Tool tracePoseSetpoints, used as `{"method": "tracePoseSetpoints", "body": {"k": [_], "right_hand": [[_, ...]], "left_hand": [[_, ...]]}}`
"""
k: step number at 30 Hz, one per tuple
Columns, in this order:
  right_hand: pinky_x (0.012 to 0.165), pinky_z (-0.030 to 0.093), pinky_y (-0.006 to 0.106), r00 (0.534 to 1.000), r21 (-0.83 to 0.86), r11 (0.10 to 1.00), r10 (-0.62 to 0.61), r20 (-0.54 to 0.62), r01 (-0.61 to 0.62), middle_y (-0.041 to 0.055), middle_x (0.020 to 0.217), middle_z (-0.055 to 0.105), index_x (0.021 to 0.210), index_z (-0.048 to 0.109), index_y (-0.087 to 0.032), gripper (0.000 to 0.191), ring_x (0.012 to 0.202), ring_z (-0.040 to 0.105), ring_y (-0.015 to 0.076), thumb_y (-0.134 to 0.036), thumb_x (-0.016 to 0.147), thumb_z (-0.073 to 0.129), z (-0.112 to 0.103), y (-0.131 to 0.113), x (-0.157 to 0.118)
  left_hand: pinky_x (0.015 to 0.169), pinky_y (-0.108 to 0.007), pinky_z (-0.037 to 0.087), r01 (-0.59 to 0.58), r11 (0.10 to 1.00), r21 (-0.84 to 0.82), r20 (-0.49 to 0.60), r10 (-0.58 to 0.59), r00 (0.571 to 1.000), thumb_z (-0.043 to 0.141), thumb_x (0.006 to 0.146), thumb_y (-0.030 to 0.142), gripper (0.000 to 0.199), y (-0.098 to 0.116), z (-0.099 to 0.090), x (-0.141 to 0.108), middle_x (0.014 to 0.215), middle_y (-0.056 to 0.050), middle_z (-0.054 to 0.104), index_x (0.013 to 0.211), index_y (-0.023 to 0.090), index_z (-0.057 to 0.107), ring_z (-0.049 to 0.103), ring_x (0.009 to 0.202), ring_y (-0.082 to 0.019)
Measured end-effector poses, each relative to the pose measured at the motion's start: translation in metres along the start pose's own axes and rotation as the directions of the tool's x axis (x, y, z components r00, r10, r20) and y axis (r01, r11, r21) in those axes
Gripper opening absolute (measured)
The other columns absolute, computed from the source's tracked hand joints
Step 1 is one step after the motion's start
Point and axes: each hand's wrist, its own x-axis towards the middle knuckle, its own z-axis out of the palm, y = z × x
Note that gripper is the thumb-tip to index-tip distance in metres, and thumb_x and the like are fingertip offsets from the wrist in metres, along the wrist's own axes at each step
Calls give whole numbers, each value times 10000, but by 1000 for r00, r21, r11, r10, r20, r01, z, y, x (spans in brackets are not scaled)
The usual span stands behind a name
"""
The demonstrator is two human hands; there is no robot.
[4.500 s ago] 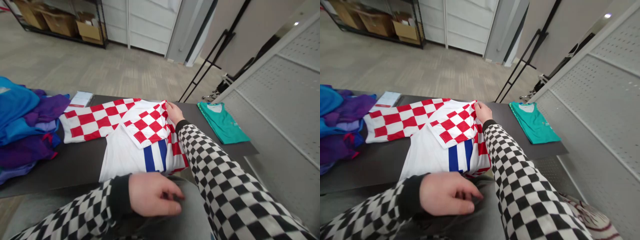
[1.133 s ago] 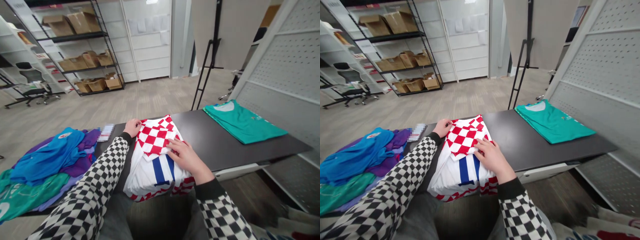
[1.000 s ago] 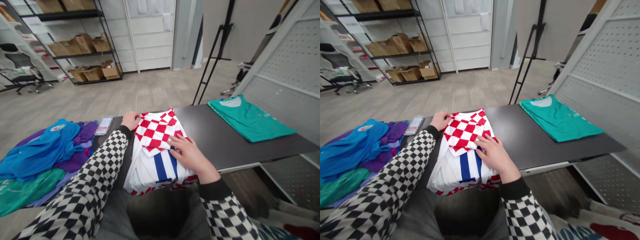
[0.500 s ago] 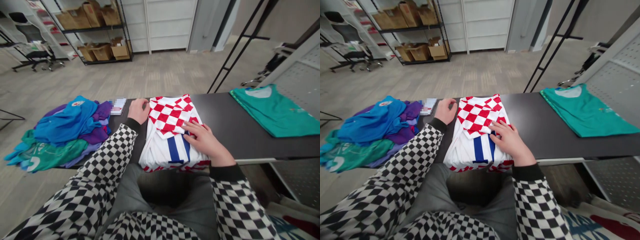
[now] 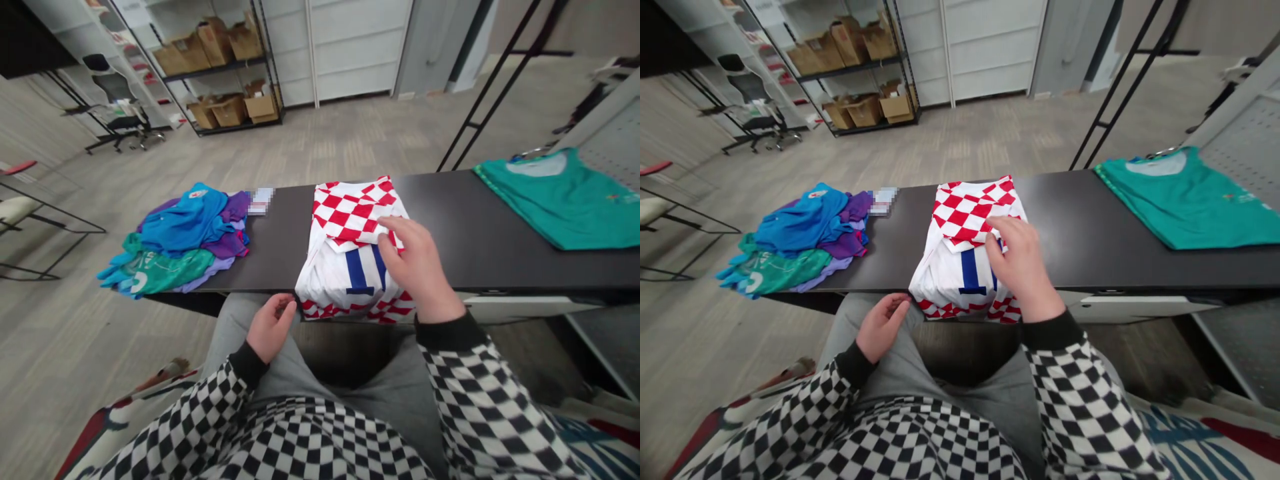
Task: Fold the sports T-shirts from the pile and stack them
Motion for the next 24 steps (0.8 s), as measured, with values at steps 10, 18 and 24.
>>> {"method": "tracePoseSetpoints", "body": {"k": [10, 18, 24], "right_hand": [[515, 404, 263, 797, 596, 530, 372, 475, -603, -79, 728, 607, 1399, 635, -217, 492, 516, 478, 119, -400, 944, 671, 100, -64, -134], [771, 540, 353, 868, 536, 694, 294, 399, -481, 4, 841, 692, 1380, 730, -228, 424, 765, 641, 203, -445, 1030, 633, 104, -49, -136], [878, 554, 363, 896, 612, 657, 274, 350, -440, 58, 947, 736, 951, 739, -237, 532, 916, 667, 236, -720, 1077, 555, 99, -45, -122]], "left_hand": [[1060, -419, 570, 171, 814, -555, 38, -181, 983, 896, 834, 670, 585, -5, 33, 14, 1136, -134, 861, 1099, 153, 835, 770, 1108, -282], [783, -304, 556, -179, 973, -148, -22, 177, 984, 795, 996, 500, 294, 4, 29, 2, 869, -30, 798, 999, 206, 783, 701, 769, -181], [684, -290, 529, -457, 865, 206, 120, 441, 890, 696, 1053, 374, 277, 38, 29, -10, 923, -45, 788, 1264, 221, 790, 666, 689, -165]]}}
